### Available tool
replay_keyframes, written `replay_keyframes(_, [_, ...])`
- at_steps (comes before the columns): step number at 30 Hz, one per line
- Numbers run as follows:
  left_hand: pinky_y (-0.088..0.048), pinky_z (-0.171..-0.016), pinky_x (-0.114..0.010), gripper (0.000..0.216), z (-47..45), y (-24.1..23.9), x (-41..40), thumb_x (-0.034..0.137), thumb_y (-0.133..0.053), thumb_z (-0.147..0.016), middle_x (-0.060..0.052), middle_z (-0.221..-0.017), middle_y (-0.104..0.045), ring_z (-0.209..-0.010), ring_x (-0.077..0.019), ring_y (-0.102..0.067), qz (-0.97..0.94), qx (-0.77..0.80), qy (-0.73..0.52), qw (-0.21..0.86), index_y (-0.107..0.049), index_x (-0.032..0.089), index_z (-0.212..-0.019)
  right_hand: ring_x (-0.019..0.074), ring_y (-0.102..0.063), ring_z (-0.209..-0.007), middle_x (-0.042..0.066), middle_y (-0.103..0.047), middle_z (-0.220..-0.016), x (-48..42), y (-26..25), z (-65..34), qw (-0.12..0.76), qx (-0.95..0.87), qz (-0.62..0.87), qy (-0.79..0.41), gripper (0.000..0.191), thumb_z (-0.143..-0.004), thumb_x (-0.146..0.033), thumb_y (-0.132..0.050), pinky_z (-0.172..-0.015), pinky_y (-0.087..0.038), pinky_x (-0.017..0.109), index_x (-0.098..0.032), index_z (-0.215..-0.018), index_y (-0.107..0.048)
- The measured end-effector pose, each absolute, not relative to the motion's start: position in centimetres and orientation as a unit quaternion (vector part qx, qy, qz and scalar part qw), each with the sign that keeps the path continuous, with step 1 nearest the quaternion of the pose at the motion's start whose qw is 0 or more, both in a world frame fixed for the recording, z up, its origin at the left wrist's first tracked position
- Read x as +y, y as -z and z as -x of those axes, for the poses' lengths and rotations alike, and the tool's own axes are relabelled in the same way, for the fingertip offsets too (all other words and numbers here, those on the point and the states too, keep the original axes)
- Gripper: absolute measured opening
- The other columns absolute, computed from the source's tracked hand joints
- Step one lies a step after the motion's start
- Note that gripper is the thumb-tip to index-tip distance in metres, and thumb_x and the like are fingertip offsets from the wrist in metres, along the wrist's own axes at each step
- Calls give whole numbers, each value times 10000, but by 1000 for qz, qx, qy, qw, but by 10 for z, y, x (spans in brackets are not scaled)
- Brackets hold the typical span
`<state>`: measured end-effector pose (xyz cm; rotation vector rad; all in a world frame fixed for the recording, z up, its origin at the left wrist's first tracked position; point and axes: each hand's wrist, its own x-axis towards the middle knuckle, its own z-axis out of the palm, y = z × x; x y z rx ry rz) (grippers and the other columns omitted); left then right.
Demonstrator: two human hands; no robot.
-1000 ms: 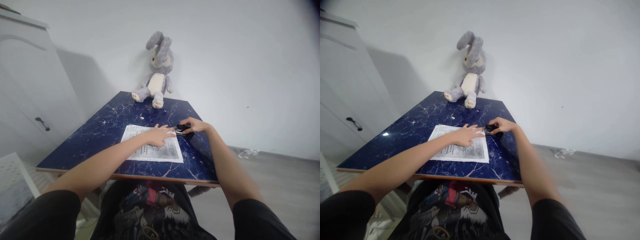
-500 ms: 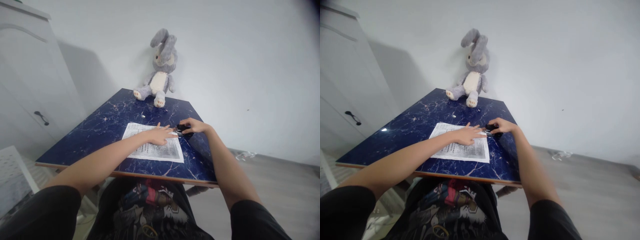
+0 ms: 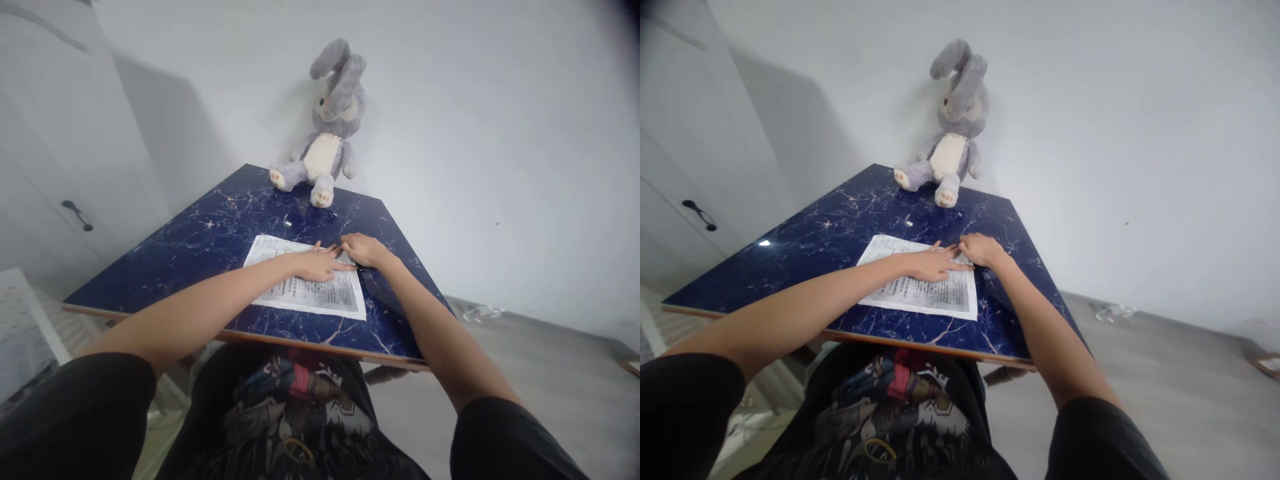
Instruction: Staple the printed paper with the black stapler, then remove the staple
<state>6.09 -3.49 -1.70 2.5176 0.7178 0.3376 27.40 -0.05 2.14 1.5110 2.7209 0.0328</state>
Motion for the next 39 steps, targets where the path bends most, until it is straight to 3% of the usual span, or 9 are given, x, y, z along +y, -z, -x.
replay_keyframes(6, [-71,-1265,-662,643,-60,20,-37,430,-683,-854,3,-1699,-320,-1602,-373,-161,-915,262,-158,262,-557,417,-1484,362,-617,-1113,222,-706,-1138,-7,-12,-264,21,862,-500,-77,361,-1032,-363,-414,-936,-444,441,-149,-1035,-704])
replay_keyframes(13, [-163,-1253,-596,584,-47,-1,-38,429,-650,-897,-59,-1686,-344,-1553,-378,-284,-934,272,-145,180,-574,367,-1473,238,-621,-943,95,-714,-1044,9,-38,-301,-129,900,-380,168,562,-1042,-642,-353,-896,-452,365,-185,-1004,-678])
replay_keyframes(17, [-338,-1174,-474,441,-28,-11,-35,513,-611,-940,-100,-1480,-589,-1363,-340,-526,-939,269,-124,177,-719,301,-1311,239,-633,-975,72,-724,-1071,9,-51,-344,-63,920,-290,256,499,-850,-633,-711,-903,-460,350,-181,-1061,-726])
replay_keyframes(22, [-224,-1253,-484,693,-20,-11,-34,649,-676,-879,-40,-1660,-404,-1520,-338,-370,-937,260,-73,220,-529,399,-1508,249,-655,-891,64,-752,-1004,19,-47,-386,-65,892,-378,240,490,-761,-541,-777,-811,-470,341,-167,-1077,-763])
replay_keyframes(26, [-207,-1264,-521,715,-38,5,-30,627,-733,-842,-113,-1647,-411,-1525,-349,-362,-909,316,-151,226,-572,297,-1456,229,-612,-761,66,-722,-855,31,-43,-391,-180,843,-487,140,437,-798,-551,-709,-717,-426,338,-150,-969,-747])
replay_keyframes(29, [-330,-1213,-500,551,-45,17,-18,433,-755,-853,-145,-1527,-543,-1436,-320,-484,-847,331,-272,316,-621,243,-1352,218,-595,-749,63,-696,-844,25,-48,-367,-287,816,-485,131,431,-880,-564,-618,-693,-408,330,-152,-973,-703])
replay_keyframes(33, [-464,-1087,-454,242,-41,21,-3,243,-666,-854,-144,-1305,-681,-1269,-281,-630,-644,349,-465,497,-662,189,-1090,202,-576,-718,38,-677,-795,3,-47,-308,-200,878,-389,193,374,-872,-539,-667,-682,-393,322,-171,-930,-705])
replay_keyframes(35, [-500,-1023,-409,189,-37,19,0,259,-666,-855,-139,-1234,-712,-1196,-267,-669,-584,335,-498,547,-665,177,-1025,198,-572,-707,40,-689,-808,-7,-39,-278,-157,904,-342,205,368,-865,-532,-687,-672,-391,316,-175,-948,-721])
replay_keyframes(39, [-529,-927,-357,282,-37,15,-3,430,-650,-910,-135,-1163,-742,-1105,-267,-701,-561,323,-510,567,-699,163,-991,230,-627,-801,81,-736,-980,-12,-22,-249,-196,909,-303,206,440,-861,-549,-709,-745,-450,333,-168,-1079,-741])
